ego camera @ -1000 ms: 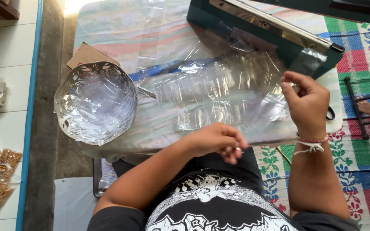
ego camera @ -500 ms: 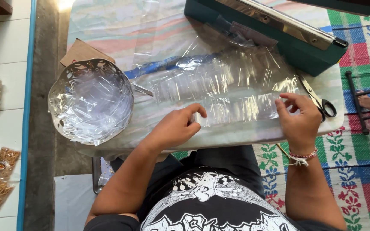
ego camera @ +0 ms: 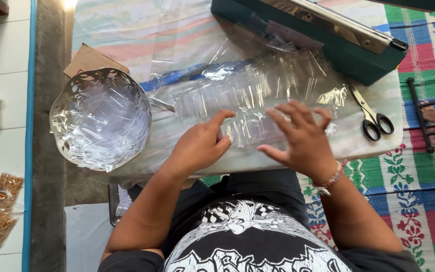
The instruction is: Sealing small plastic bags using a manual impulse heat sealer on a low table.
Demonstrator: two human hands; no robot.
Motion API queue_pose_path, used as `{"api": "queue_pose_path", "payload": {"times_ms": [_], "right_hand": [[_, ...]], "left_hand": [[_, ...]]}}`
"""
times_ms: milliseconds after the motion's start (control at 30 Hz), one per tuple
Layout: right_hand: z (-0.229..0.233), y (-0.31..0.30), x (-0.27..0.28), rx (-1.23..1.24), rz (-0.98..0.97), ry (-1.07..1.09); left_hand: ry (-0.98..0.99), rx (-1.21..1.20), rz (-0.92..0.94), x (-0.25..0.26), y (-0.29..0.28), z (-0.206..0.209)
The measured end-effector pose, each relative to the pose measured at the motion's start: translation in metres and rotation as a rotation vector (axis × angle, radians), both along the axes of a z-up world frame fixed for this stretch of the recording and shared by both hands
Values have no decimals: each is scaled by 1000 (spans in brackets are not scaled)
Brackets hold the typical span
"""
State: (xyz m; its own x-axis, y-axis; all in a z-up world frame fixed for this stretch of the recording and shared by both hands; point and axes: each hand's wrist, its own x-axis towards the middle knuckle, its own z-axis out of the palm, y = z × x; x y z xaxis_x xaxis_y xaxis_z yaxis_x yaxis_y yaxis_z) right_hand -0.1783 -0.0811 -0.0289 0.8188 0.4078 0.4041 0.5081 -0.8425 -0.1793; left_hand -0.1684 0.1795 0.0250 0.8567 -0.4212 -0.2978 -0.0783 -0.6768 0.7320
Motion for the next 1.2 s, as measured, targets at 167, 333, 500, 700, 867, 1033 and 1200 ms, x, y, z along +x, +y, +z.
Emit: {"api": "queue_pose_path", "payload": {"times_ms": [167,333,500,700,867,1033,1200], "right_hand": [[-16,4,4,-110,17,64],[-28,2,-2,-117,34,65],[-24,2,-3,-88,46,48],[-22,5,-1,-100,50,-54],[-30,5,-5,-51,44,-113],[-43,5,-7,31,13,-142],[-42,5,-7,64,21,-144]], "left_hand": [[-45,47,85,-4,9,0],[-175,97,207,0,24,-11],[-636,152,217,24,30,-43],[-816,339,52,49,0,-58],[-762,382,20,68,-19,-62],[-797,423,-6,93,-33,-76],[-744,475,-98,103,-54,-57]]}}
